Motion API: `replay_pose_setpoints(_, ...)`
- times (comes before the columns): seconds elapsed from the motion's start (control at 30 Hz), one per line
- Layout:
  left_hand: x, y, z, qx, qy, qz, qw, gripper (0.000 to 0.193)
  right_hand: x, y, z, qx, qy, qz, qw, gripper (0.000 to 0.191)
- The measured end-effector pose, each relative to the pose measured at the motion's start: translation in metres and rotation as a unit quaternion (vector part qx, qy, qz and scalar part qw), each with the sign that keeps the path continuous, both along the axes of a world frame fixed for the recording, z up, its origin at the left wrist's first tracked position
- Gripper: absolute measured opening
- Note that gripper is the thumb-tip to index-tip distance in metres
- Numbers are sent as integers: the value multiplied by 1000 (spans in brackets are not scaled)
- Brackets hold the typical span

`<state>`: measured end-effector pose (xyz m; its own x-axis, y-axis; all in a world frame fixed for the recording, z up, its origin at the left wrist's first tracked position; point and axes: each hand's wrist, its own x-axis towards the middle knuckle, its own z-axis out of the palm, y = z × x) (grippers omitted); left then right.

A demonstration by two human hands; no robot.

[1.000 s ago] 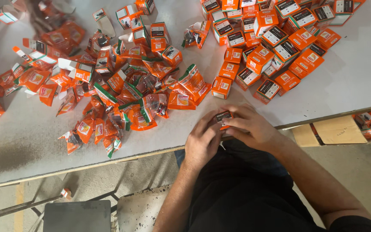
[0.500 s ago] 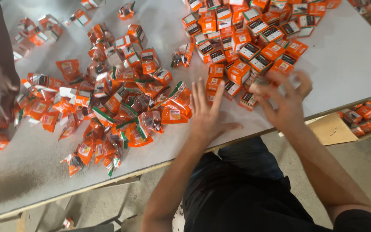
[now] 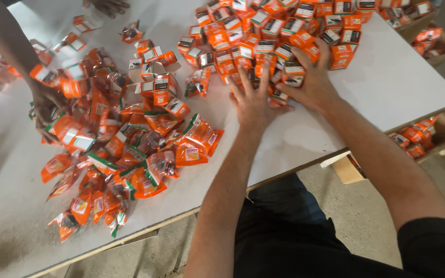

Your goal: The person sits at a table covered with orange blister packs and small white cardboard boxes, folding open a box and placing blister packs inside one at a time, then setting the filled box with the packed boxes. They repeat this packing cycle throughout the episode.

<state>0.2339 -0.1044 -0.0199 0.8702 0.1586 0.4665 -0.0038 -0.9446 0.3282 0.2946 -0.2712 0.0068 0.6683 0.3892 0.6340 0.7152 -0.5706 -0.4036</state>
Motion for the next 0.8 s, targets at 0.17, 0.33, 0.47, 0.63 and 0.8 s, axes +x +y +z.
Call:
replay_pose_setpoints(0.17, 32, 8, 17, -4, 52, 21, 998, 146, 30, 14, 11, 15, 6, 19, 1000, 95)
replay_pose_setpoints(0.33, 43, 13, 36, 0, 95, 39, 995, 143, 47, 29, 34, -12, -40, 24, 999, 94)
replay_pose_setpoints(0.47, 34, 47, 51, 54, -26, 0, 998, 124, 34, 24, 60, -122, -111, -64, 984, 100)
replay_pose_setpoints(0.63, 41, 164, 86, -45, -107, -29, 993, 58, -18, 92, 65, 119, -110, 121, 979, 35)
replay_pose_setpoints(0.8, 62, 199, 85, 8, -15, -65, 998, 61, -26, 204, 61, -97, -207, 187, 955, 45)
